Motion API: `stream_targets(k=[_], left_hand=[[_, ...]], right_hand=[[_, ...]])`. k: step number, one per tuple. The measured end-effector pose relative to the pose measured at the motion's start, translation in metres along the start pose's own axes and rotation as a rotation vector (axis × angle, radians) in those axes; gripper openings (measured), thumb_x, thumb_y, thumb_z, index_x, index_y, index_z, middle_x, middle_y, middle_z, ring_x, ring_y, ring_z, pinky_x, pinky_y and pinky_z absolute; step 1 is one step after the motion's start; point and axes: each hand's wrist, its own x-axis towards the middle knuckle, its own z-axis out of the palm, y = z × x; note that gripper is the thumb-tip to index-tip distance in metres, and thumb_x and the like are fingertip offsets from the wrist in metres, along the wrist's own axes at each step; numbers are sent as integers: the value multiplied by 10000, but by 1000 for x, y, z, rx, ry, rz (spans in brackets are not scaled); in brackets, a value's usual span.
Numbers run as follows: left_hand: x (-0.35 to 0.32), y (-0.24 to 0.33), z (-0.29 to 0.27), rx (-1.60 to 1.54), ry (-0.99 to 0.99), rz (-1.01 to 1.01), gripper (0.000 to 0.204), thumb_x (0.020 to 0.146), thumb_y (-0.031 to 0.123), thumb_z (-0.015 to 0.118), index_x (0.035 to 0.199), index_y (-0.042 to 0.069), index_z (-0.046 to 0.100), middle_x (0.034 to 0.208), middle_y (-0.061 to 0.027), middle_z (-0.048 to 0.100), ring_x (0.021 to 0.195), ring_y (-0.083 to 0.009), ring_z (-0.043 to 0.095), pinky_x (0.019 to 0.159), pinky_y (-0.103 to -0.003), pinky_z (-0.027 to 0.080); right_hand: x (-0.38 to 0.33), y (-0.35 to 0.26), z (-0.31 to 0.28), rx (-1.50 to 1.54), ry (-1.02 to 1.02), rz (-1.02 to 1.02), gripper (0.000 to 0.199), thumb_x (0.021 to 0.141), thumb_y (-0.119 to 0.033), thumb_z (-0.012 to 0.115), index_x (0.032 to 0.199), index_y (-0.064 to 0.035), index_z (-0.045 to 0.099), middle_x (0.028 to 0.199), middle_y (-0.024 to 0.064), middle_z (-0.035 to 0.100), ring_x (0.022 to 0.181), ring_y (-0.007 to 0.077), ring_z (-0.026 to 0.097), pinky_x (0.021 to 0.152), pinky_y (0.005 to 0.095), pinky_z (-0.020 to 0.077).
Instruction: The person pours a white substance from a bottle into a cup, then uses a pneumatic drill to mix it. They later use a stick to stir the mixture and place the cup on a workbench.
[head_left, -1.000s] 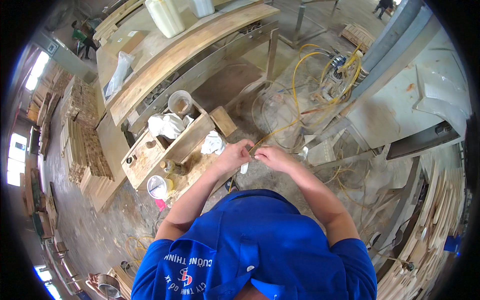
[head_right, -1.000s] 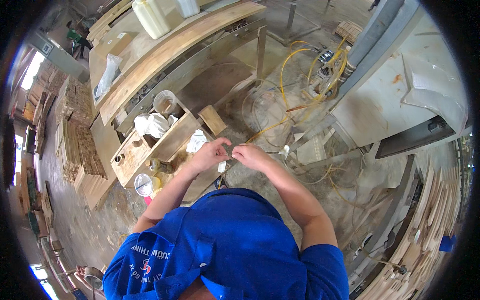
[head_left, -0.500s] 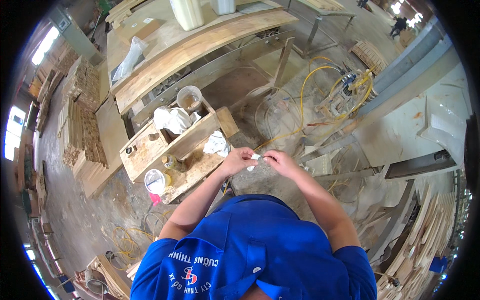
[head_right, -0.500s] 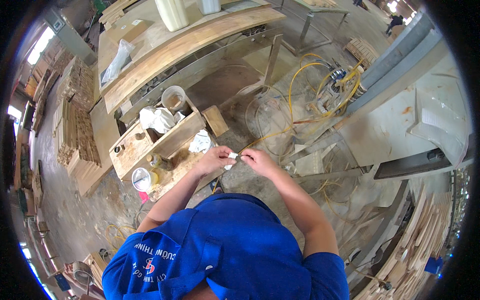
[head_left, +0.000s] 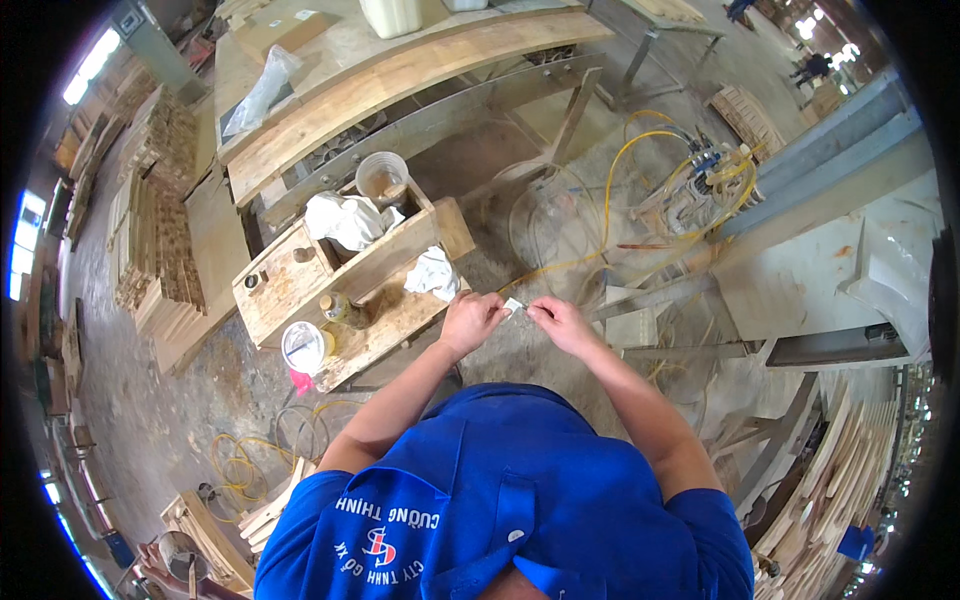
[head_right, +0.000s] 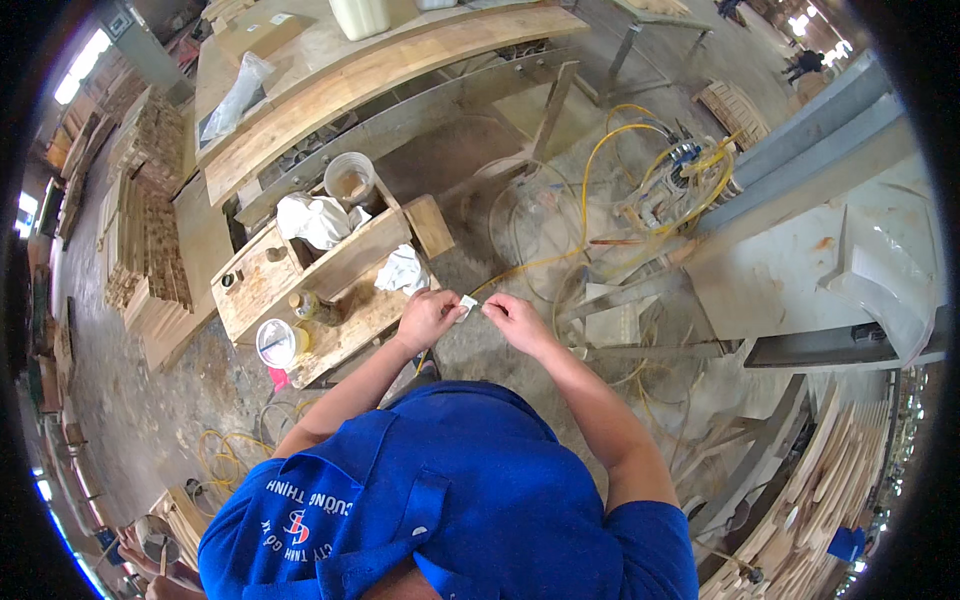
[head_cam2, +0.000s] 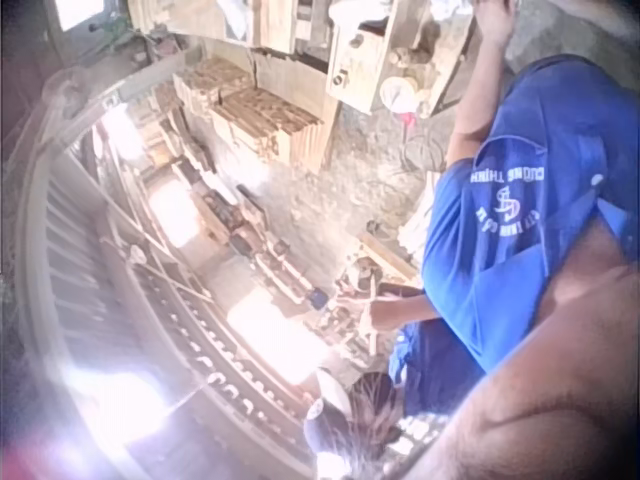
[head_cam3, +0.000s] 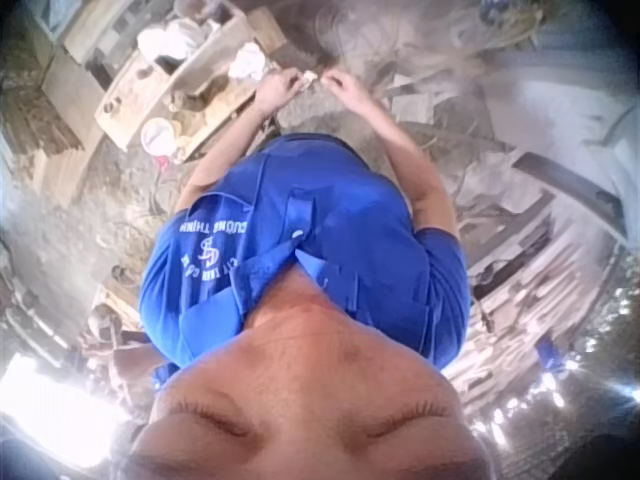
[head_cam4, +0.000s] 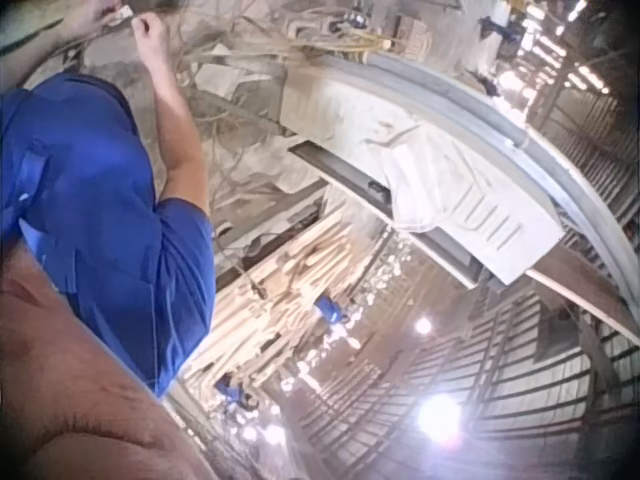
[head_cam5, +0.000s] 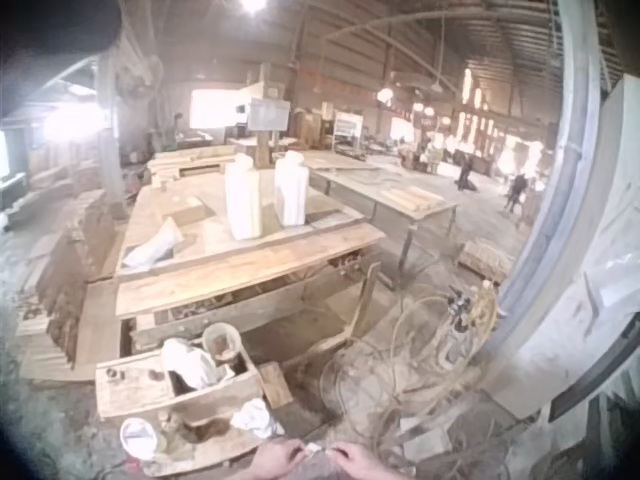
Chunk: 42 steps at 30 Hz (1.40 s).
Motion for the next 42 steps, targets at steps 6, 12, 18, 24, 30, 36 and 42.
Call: stream_targets(k=[6, 12, 18, 24, 30, 36, 42], left_hand=[[-4, -1, 10, -491, -230, -374, 230, 769, 266, 663, 820, 46, 617, 711, -76, 658, 686, -181, 634, 672, -291, 479], [3, -5, 6, -853, -229, -414, 180, 818, 171, 653, 832, -1, 602, 766, -51, 654, 713, -98, 594, 680, -248, 470], [15, -4, 0, -878, -253, -390, 194, 844, 184, 631, 889, -4, 639, 787, -41, 653, 734, -92, 590, 693, -237, 466], [13, -2, -1, -666, -237, -331, 197, 844, 196, 619, 837, 1, 645, 748, -39, 652, 700, -91, 591, 673, -238, 468], [9, 11, -6, -592, -205, -348, 209, 835, 218, 615, 809, 12, 640, 727, -40, 654, 686, -87, 592, 654, -241, 464], [10, 14, -7, -546, -134, -278, 230, 828, 245, 615, 784, 19, 630, 664, -41, 627, 600, -90, 546, 577, -254, 435], [17, 28, -3, -459, -127, -284, 240, 850, 240, 590, 812, 5, 617, 702, -60, 640, 644, -108, 576, 604, -267, 451]], right_hand=[[2, 8, 8, -311, 135, -183, 212, 857, -204, 543, 960, -32, 610, 806, 178, 620, 754, 353, 598, 693, 413, 471], [12, 2, -10, -331, 76, -177, 223, 874, -218, 518, 966, -30, 596, 840, 175, 621, 778, 338, 602, 698, 406, 470], [16, -8, -16, -134, -5, 13, 207, 898, -213, 511, 933, -22, 584, 739, 135, 609, 682, 262, 597, 636, 344, 456], [14, -4, -15, -161, 32, -126, 191, 892, -221, 530, 871, -32, 551, 655, 81, 583, 614, 192, 569, 567, 328, 431], [11, -14, -20, -91, -58, 51, 187, 866, -213, 571, 863, -27, 551, 639, 85, 564, 590, 186, 544, 553, 328, 422], [10, -11, -20, -22, -42, -109, 200, 869, -230, 560, 858, -31, 567, 660, 105, 595, 612, 234, 583, 558, 347, 439], [12, -5, -15, -237, 100, -89, 230, 887, -295, 509, 864, -85, 599, 711, 138, 617, 675, 327, 604, 584, 423, 454]])
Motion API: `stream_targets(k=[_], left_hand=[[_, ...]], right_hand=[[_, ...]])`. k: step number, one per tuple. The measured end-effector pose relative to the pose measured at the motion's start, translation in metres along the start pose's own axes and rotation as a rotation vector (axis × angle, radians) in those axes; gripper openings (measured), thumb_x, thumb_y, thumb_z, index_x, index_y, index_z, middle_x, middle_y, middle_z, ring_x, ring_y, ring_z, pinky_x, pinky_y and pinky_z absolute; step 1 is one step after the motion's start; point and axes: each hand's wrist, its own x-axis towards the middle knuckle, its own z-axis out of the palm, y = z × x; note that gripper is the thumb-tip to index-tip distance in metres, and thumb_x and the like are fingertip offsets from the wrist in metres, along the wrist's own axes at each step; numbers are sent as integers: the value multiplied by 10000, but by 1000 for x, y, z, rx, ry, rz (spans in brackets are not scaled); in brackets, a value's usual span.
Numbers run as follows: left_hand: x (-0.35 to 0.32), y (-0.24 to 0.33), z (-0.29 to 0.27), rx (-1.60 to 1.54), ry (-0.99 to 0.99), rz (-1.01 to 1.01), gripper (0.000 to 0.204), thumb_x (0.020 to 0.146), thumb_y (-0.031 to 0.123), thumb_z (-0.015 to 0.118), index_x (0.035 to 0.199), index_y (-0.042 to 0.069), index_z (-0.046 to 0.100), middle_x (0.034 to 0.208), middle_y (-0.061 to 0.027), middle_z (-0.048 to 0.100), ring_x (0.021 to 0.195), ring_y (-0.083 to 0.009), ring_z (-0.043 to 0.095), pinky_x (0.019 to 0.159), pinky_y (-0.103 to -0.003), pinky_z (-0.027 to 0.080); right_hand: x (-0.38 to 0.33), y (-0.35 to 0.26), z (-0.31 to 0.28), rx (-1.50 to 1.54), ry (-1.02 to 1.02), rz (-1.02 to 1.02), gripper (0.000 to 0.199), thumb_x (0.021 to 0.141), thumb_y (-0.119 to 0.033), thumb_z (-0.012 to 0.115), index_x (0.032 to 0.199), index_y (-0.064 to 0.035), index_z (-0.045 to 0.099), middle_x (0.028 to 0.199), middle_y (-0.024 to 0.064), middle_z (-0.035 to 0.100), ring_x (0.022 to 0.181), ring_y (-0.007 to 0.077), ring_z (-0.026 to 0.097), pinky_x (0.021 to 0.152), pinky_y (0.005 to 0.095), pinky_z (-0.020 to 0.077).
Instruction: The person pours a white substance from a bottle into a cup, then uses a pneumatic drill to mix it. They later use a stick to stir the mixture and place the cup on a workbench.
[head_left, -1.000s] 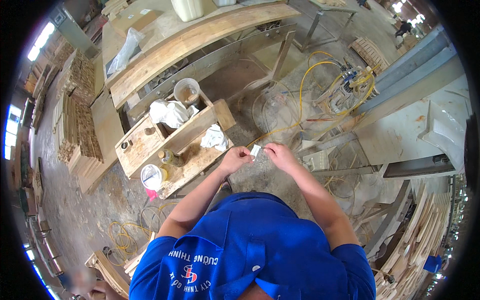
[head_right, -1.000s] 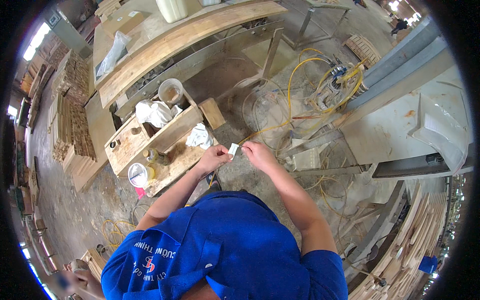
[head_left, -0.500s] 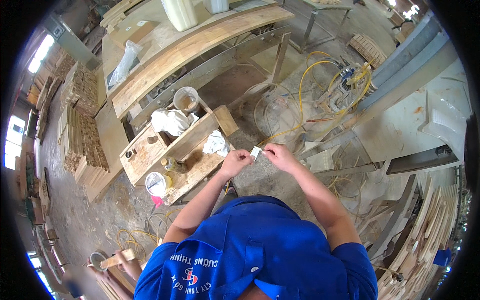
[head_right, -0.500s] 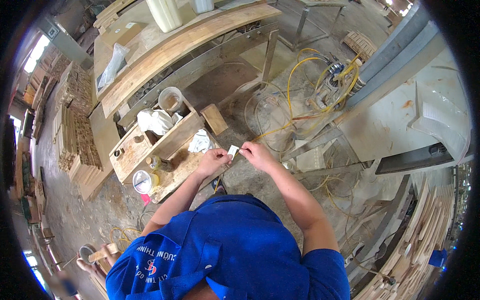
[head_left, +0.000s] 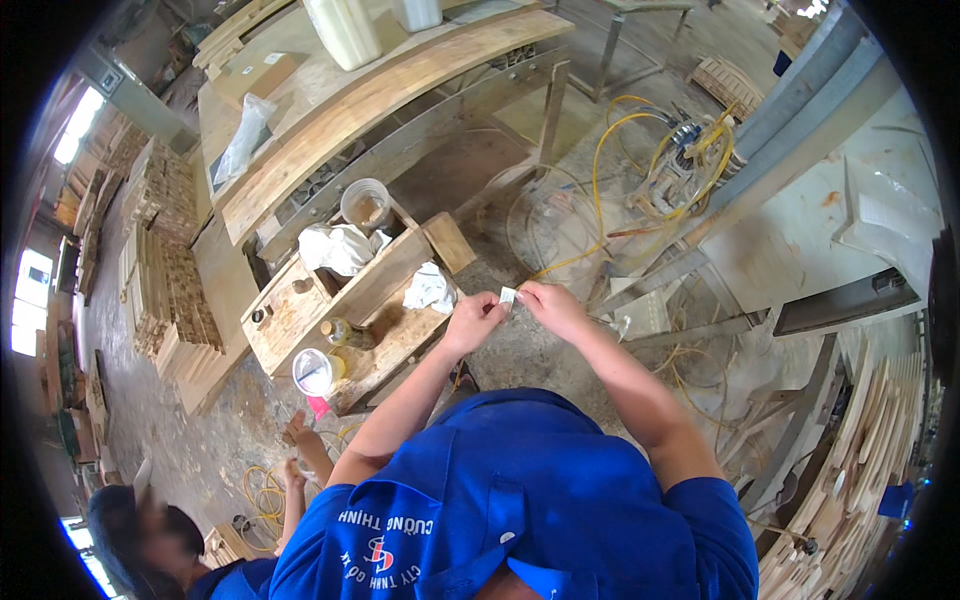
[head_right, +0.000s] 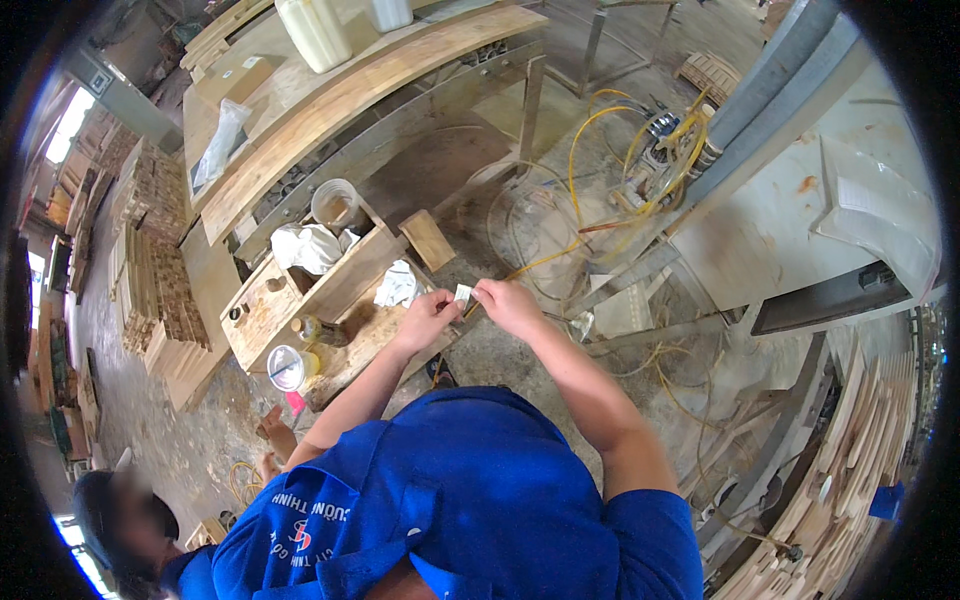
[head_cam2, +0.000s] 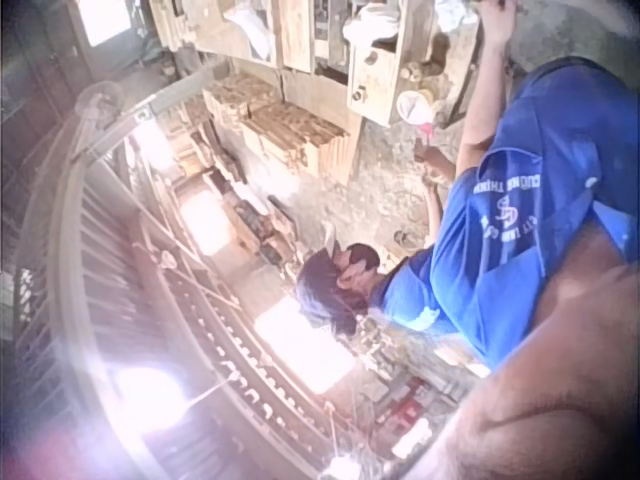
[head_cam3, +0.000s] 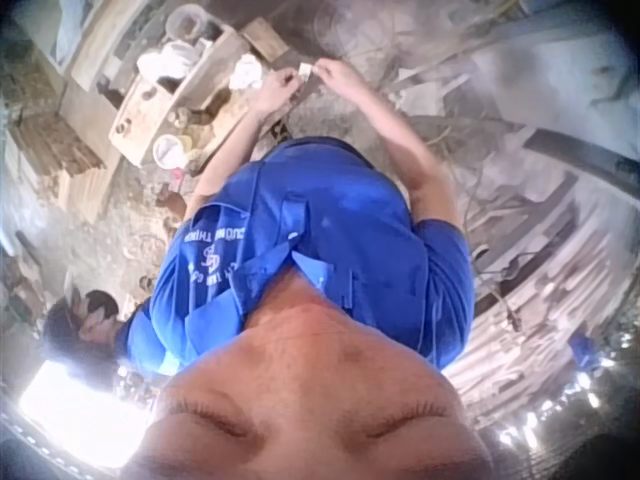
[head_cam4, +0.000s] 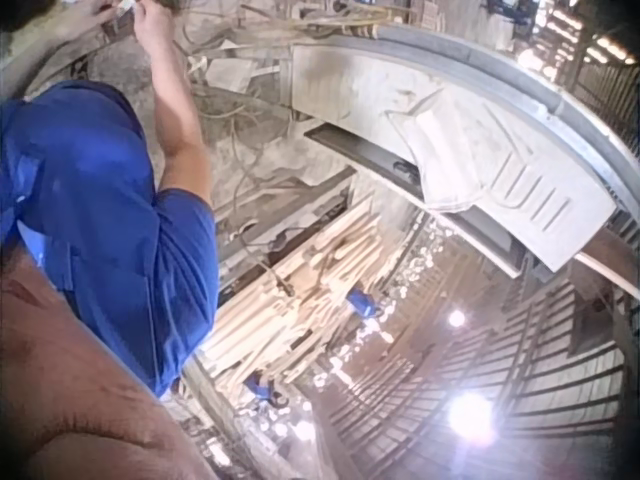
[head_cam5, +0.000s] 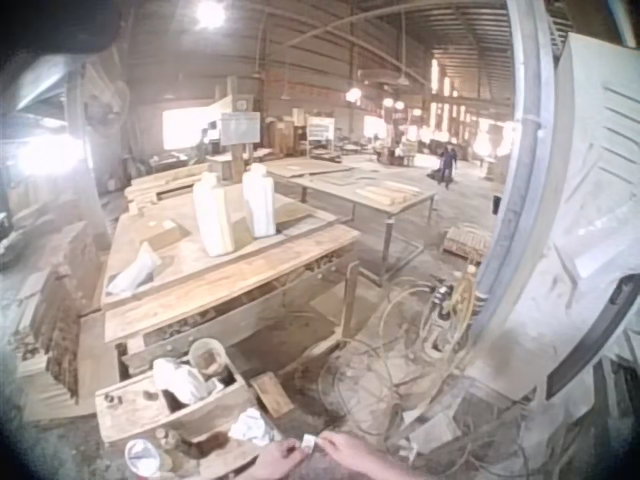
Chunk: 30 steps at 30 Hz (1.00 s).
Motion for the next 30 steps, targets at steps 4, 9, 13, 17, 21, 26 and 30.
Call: stream_targets(k=[4, 9, 13, 17, 21, 26, 30], left_hand=[[2, -5, 3, -1, 29, -47, 251, 850, 252, 582, 816, 4, 608, 689, -58, 630, 625, -117, 561, 575, -272, 433], [4, 1, 8, -57, 47, -158, 210, 831, 214, 593, 828, 6, 619, 697, -57, 626, 636, -115, 557, 597, -249, 433], [5, -10, 17, -372, -35, -21, 215, 792, 173, 630, 922, 2, 632, 773, -52, 642, 700, -118, 587, 663, -261, 465], [4, -16, 14, -430, -132, -112, 440, 833, 230, 645, 1160, -32, 512, 997, -68, 614, 921, -131, 581, 800, -272, 470], [17, 8, 3, -381, -50, -69, 446, 848, 413, 595, 1044, 12, 591, 905, -52, 625, 815, -126, 571, 721, -281, 472], [20, 24, 5, -95, -40, 81, 440, 871, 455, 535, 766, 35, 616, 605, -27, 569, 578, -100, 526, 539, -291, 428], [20, 25, 14, -180, -50, 159, 340, 906, 353, 518, 800, 42, 606, 649, -17, 573, 615, -90, 516, 570, -278, 423]], right_hand=[[4, 0, 9, -117, 63, 2, 243, 892, -324, 482, 860, -117, 605, 733, 134, 624, 705, 343, 604, 601, 452, 464], [6, 9, 11, -83, 65, -7, 238, 887, -326, 495, 896, -119, 612, 737, 138, 623, 702, 345, 602, 606, 443, 465], [17, 23, -4, 73, 96, -40, 248, 887, -326, 504, 928, -106, 612, 769, 159, 619, 720, 354, 598, 617, 425, 463], [14, 28, -26, 21, -9, -29, 256, 902, -307, 480, 942, -80, 592, 804, 175, 617, 749, 366, 592, 635, 419, 462], [8, 14, -25, 9, -24, -99, 254, 906, -266, 460, 986, -54, 574, 867, 194, 613, 819, 370, 589, 679, 422, 461], [3, 5, -26, 22, 13, -99, 246, 888, -276, 487, 963, -70, 597, 821, 193, 619, 797, 358, 609, 678, 402, 475], [0, 2, -35, -17, -11, -83, 222, 877, -256, 519, 924, -56, 604, 746, 163, 631, 703, 279, 636, 631, 356, 480]])
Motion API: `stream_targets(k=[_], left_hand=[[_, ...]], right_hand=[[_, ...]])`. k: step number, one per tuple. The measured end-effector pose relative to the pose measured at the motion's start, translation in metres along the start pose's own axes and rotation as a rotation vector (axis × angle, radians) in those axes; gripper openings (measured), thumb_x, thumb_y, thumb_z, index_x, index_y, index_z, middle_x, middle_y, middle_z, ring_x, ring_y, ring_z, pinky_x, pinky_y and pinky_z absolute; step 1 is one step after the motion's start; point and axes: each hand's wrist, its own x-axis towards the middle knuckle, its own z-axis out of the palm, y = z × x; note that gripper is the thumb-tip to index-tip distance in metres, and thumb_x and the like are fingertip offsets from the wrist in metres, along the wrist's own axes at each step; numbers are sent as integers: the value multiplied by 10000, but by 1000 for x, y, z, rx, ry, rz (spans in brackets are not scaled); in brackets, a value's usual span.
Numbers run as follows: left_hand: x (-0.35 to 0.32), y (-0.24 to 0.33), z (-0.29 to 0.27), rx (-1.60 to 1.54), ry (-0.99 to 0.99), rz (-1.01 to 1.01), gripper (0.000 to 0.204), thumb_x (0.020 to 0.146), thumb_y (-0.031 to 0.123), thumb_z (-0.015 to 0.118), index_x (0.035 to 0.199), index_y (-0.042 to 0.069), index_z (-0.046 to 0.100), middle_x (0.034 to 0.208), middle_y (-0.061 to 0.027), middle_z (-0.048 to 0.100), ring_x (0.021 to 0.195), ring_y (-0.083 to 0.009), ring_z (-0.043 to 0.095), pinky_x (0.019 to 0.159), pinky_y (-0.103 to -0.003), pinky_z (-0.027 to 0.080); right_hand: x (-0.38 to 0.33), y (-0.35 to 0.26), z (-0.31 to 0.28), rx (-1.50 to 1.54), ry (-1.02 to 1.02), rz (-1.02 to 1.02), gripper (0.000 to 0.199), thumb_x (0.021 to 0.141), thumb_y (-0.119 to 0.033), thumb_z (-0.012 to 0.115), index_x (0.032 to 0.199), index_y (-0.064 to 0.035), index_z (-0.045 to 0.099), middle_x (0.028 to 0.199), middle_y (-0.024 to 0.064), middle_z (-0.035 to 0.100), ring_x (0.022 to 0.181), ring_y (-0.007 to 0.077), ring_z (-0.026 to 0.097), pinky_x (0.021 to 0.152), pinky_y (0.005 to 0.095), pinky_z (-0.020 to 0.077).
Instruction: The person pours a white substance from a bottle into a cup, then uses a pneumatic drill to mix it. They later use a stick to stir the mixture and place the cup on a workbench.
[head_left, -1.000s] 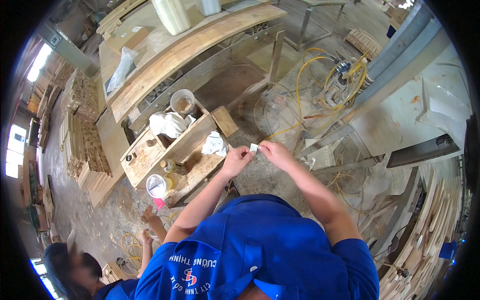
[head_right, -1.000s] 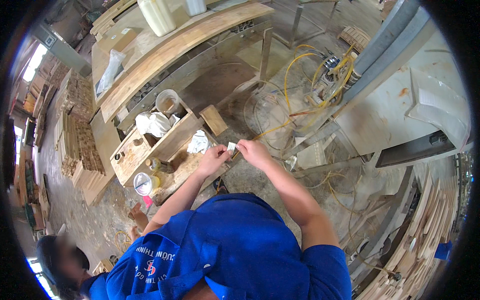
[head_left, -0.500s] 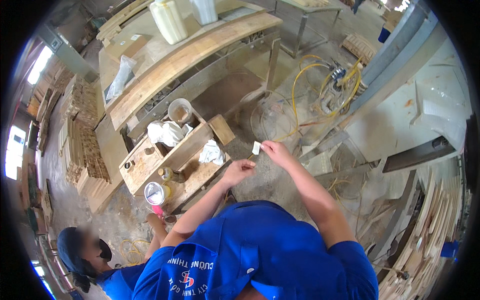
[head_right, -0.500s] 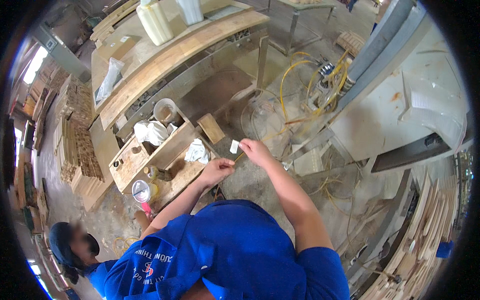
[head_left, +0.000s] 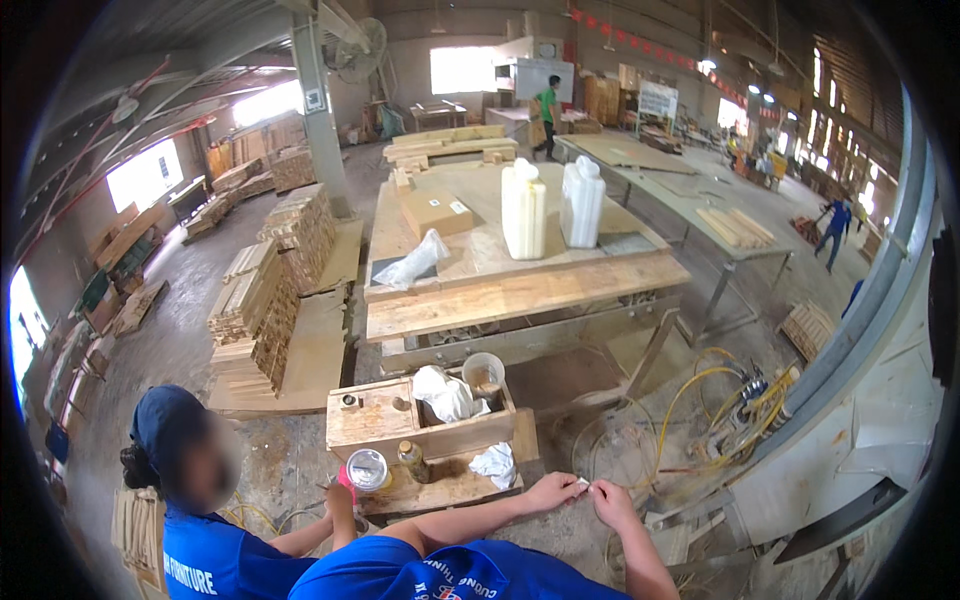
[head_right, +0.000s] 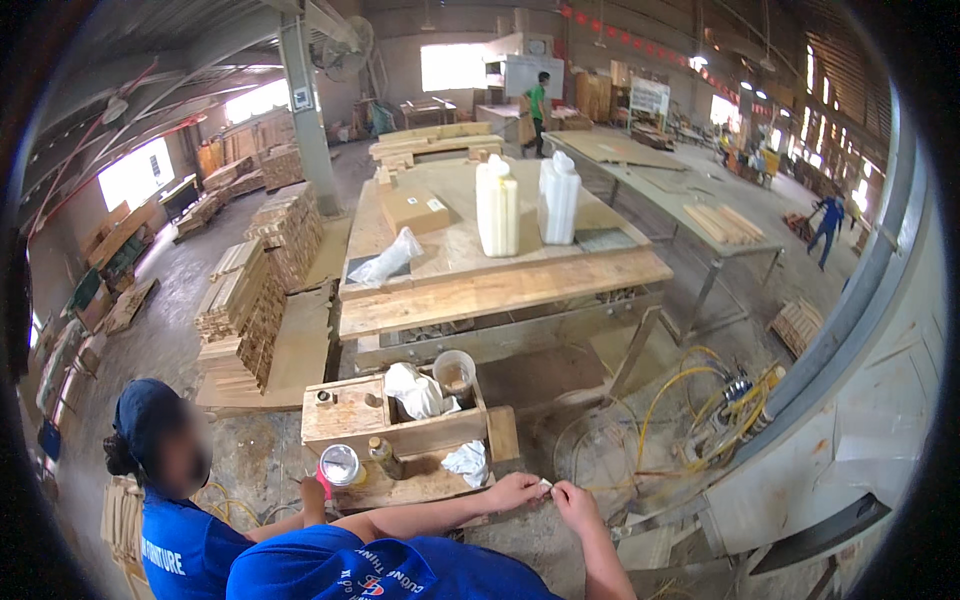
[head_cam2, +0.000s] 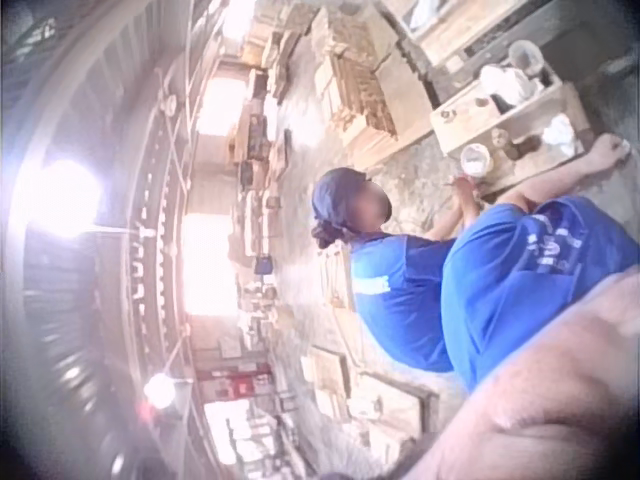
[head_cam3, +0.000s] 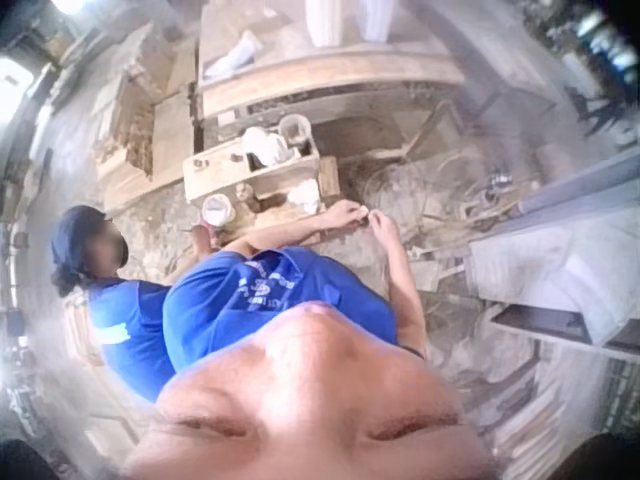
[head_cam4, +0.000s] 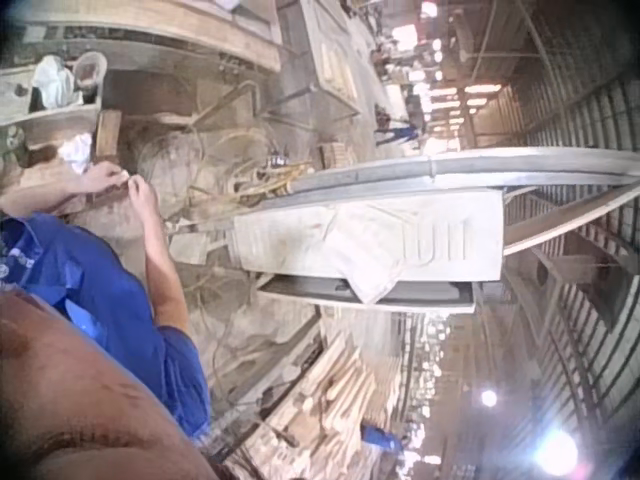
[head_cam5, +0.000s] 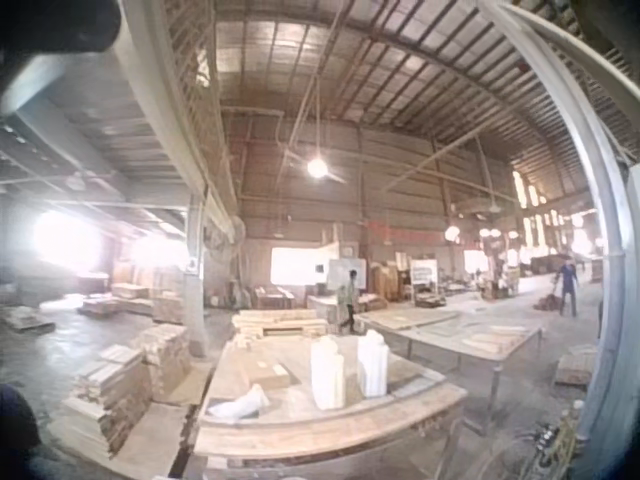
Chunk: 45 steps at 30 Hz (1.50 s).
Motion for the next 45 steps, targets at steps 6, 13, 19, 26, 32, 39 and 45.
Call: stream_targets(k=[6, 13, 19, 26, 32, 39, 45], left_hand=[[2, 3, 2, -100, -39, 75, 284, 926, 291, 514, 872, 32, 616, 704, 6, 579, 657, -62, 514, 603, -236, 430], [1, 0, -4, -247, -53, -13, 233, 903, 225, 557, 823, 23, 641, 751, 7, 632, 691, -54, 540, 646, -222, 448], [-11, 6, -7, -319, 53, -54, 145, 846, 128, 570, 814, 21, 662, 725, -30, 640, 673, -82, 577, 615, -235, 464], [-23, 13, -12, -175, 139, 26, 233, 868, 215, 598, 800, 2, 659, 697, -23, 636, 646, -77, 563, 603, -234, 457], [-23, 9, -14, 35, 188, 18, 210, 852, 213, 620, 800, 12, 654, 677, -40, 637, 607, -117, 570, 578, -268, 463], [-22, 52, 9, 737, 287, 783, 56, 694, 99, 629, 745, 82, 647, 657, -91, 578, 634, -231, 573, 675, -362, 444], [-12, 25, -8, 529, 397, 398, 141, 729, 26, 577, 859, 44, 627, 819, -82, 615, 765, -247, 581, 715, -341, 479]], right_hand=[[-2, 13, 3, 524, -49, -22, 185, 893, -187, 537, 881, -22, 620, 640, 0, 577, 615, 62, 538, 568, 236, 443], [-4, 0, -1, 360, 17, -16, 165, 898, -155, 516, 854, -30, 614, 643, -15, 548, 582, 62, 489, 533, 236, 400], [2, -16, 0, 287, -46, -77, 75, 888, -95, 496, 835, -51, 528, 662, 4, 543, 589, 66, 512, 522, 231, 394], [2, -24, 5, 506, -131, -32, 136, 902, -108, 500, 981, -12, 555, 738, 29, 586, 654, 93, 542, 604, 255, 450], [2, -20, 17, 295, 17, -76, 251, 913, -208, 494, 1068, -43, 602, 812, 100, 657, 716, 183, 625, 626, 303, 467], [33, 37, 17, 154, 413, 132, 244, 898, -253, 516, 1029, -76, 621, 785, 116, 643, 668, 216, 611, 631, 321, 468], [31, 66, -16, 368, 444, 171, 263, 891, -253, 548, 1037, -45, 615, 742, 53, 609, 632, 139, 567, 619, 288, 457]])
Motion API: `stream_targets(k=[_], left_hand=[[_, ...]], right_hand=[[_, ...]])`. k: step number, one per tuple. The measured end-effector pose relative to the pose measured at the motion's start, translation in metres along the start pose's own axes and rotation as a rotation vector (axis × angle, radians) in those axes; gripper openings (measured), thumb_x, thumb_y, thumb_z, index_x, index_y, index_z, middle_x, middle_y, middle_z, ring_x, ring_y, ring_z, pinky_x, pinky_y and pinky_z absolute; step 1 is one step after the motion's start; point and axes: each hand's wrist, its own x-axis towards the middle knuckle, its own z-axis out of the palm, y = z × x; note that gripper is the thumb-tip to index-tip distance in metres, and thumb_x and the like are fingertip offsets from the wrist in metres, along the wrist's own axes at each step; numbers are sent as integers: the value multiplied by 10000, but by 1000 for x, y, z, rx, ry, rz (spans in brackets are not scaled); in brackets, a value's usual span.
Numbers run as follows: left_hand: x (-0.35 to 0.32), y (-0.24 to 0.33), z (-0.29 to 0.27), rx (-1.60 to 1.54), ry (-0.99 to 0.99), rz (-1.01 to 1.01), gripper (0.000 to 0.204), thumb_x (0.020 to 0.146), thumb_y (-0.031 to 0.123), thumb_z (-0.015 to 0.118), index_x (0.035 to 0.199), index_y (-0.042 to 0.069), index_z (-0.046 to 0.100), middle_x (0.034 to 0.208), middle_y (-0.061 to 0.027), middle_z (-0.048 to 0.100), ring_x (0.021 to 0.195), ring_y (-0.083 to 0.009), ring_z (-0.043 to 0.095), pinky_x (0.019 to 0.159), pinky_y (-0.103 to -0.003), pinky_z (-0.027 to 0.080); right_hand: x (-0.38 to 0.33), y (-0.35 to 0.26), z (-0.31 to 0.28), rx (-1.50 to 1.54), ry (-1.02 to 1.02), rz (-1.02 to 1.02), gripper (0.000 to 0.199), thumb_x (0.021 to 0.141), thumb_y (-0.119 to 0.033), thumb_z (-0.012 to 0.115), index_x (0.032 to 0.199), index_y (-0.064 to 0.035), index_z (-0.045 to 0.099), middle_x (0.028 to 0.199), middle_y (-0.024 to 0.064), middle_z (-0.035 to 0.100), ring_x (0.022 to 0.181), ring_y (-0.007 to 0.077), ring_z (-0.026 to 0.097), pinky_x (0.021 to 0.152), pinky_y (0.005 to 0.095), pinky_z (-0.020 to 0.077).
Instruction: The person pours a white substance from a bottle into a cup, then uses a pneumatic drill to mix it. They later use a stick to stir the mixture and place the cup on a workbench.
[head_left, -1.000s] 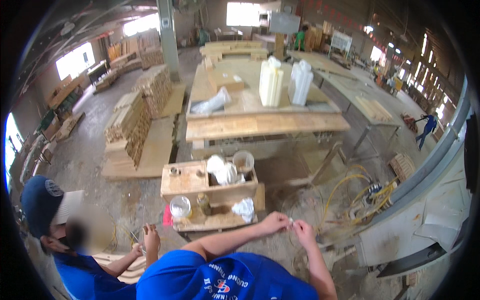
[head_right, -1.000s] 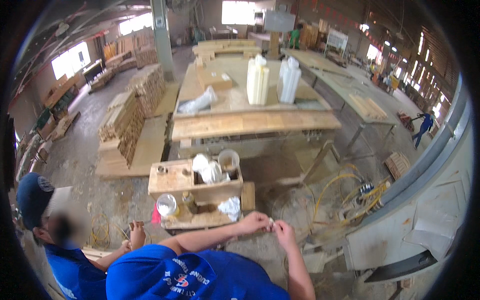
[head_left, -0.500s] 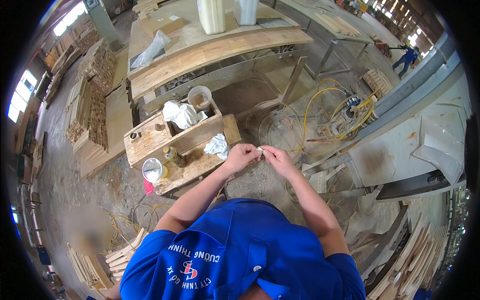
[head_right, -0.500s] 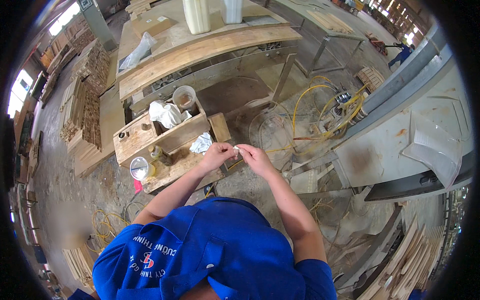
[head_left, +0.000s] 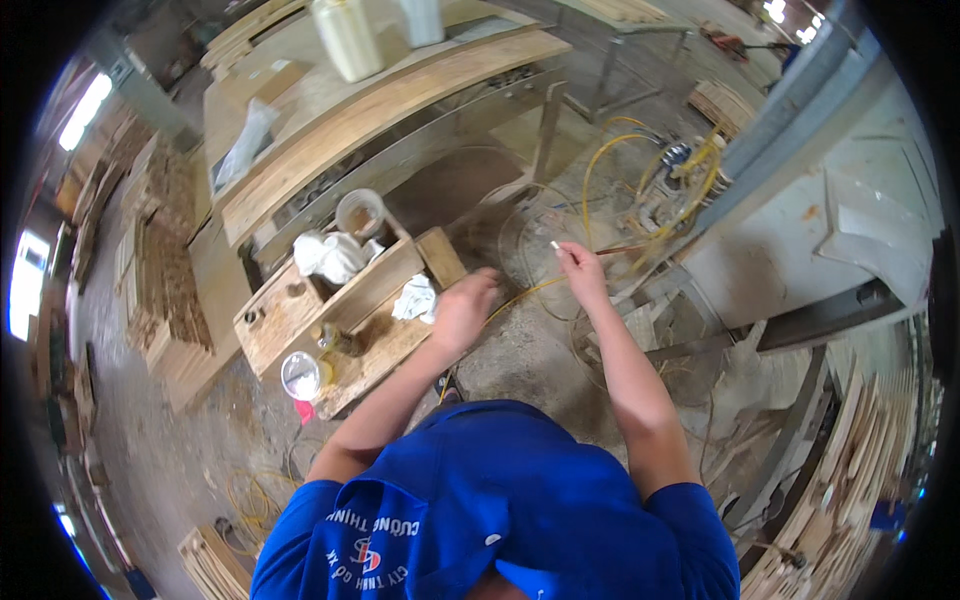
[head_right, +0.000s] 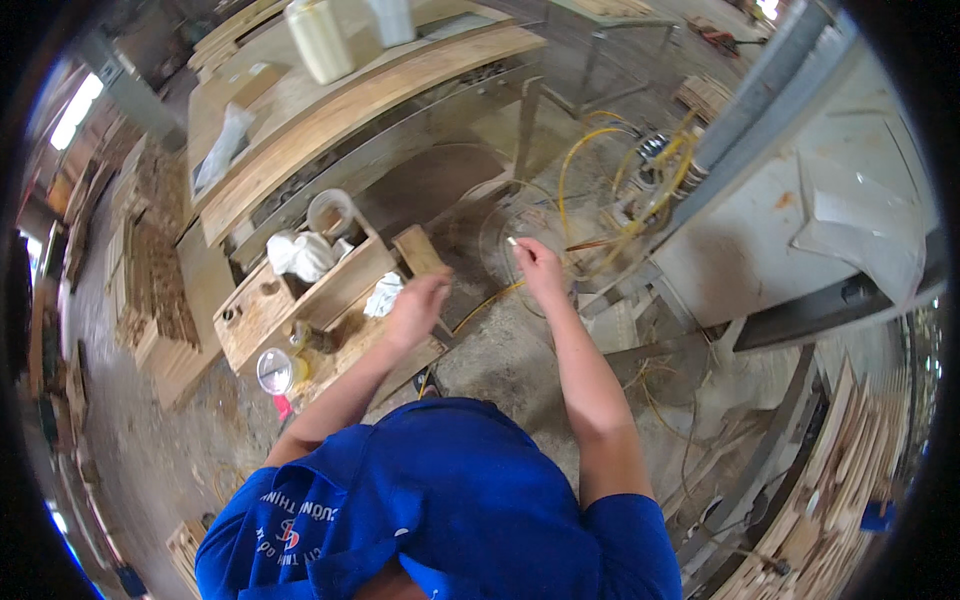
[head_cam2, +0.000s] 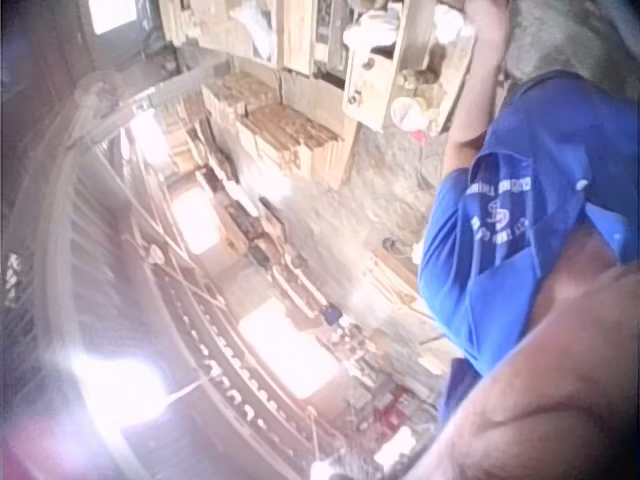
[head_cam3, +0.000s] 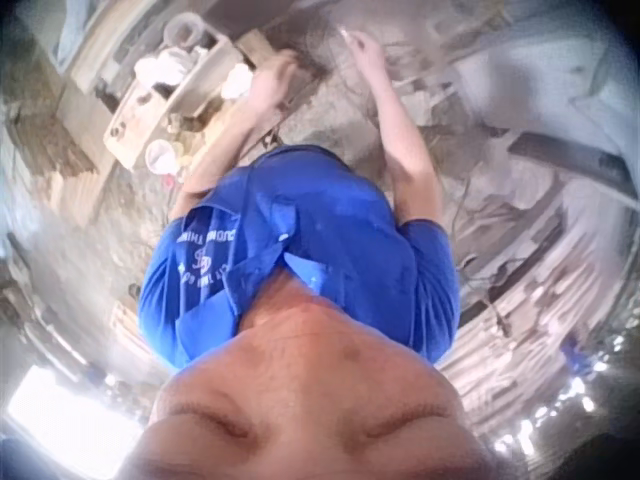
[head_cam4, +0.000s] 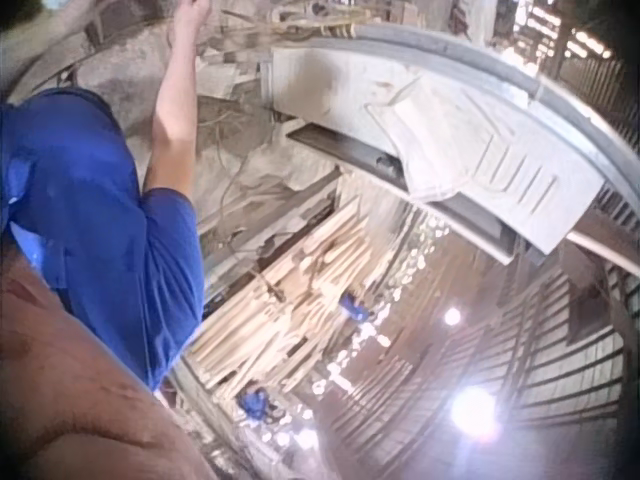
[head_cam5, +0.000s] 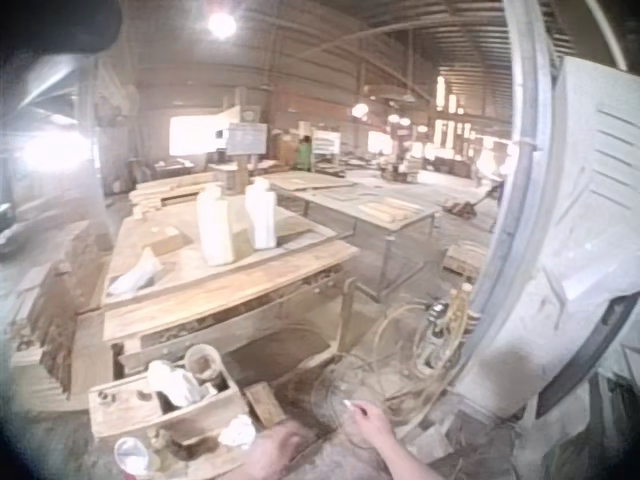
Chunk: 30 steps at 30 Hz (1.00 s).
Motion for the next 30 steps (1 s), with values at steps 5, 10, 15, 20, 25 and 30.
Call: stream_targets(k=[5, 10, 15, 20, 25, 30], left_hand=[[-20, -48, -20, -392, -212, -270, 199, 794, -6, 465, 912, 6, 624, 829, -75, 630, 707, -164, 593, 665, -268, 486], [-17, -14, -5, -755, -246, -531, 221, 878, 45, 458, 1028, -20, 605, 847, -45, 623, 692, -94, 559, 656, -238, 478], [-21, -3, -16, -830, -97, -561, 282, 905, 113, 526, 1153, -19, 553, 861, -33, 612, 712, -89, 550, 662, -238, 477], [-25, 8, -20, -864, -28, -544, 229, 894, 132, 565, 1067, -15, 588, 799, -14, 592, 686, -73, 525, 632, -222, 455], [-32, -9, -27, -540, 48, -487, 181, 896, 174, 567, 977, 19, 611, 774, -34, 623, 602, -77, 545, 580, -210, 464], [-36, -21, -56, -1136, -21, -749, 167, 930, 178, 497, 1068, 94, 543, 758, -37, 607, 524, -80, 490, 560, -254, 480]], right_hand=[[-9, -7, -5, 88, -72, -41, 258, 925, -220, 493, 1075, -43, 606, 792, 23, 607, 737, 100, 546, 690, 248, 440], [-37, -23, 15, 136, -224, -32, 263, 930, -198, 477, 1115, -52, 592, 817, 9, 613, 742, 94, 532, 700, 237, 433], [-60, -55, 41, 187, -379, 33, 236, 891, -114, 531, 1111, -45, 578, 814, 20, 625, 708, 95, 549, 656, 231, 451], [-85, -76, 70, 282, -290, -95, 94, 830, -29, 574, 920, -12, 553, 772, 36, 635, 728, 107, 595, 666, 259, 479], [-103, -87, 102, -128, -13, -356, 123, 767, -34, 613, 832, -31, 508, 747, 115, 597, 694, 272, 599, 618, 350, 480], [-118, -94, 112, -205, 179, -321, 165, 751, -59, 653, 791, -41, 495, 692, 107, 550, 672, 292, 556, 591, 384, 455]])
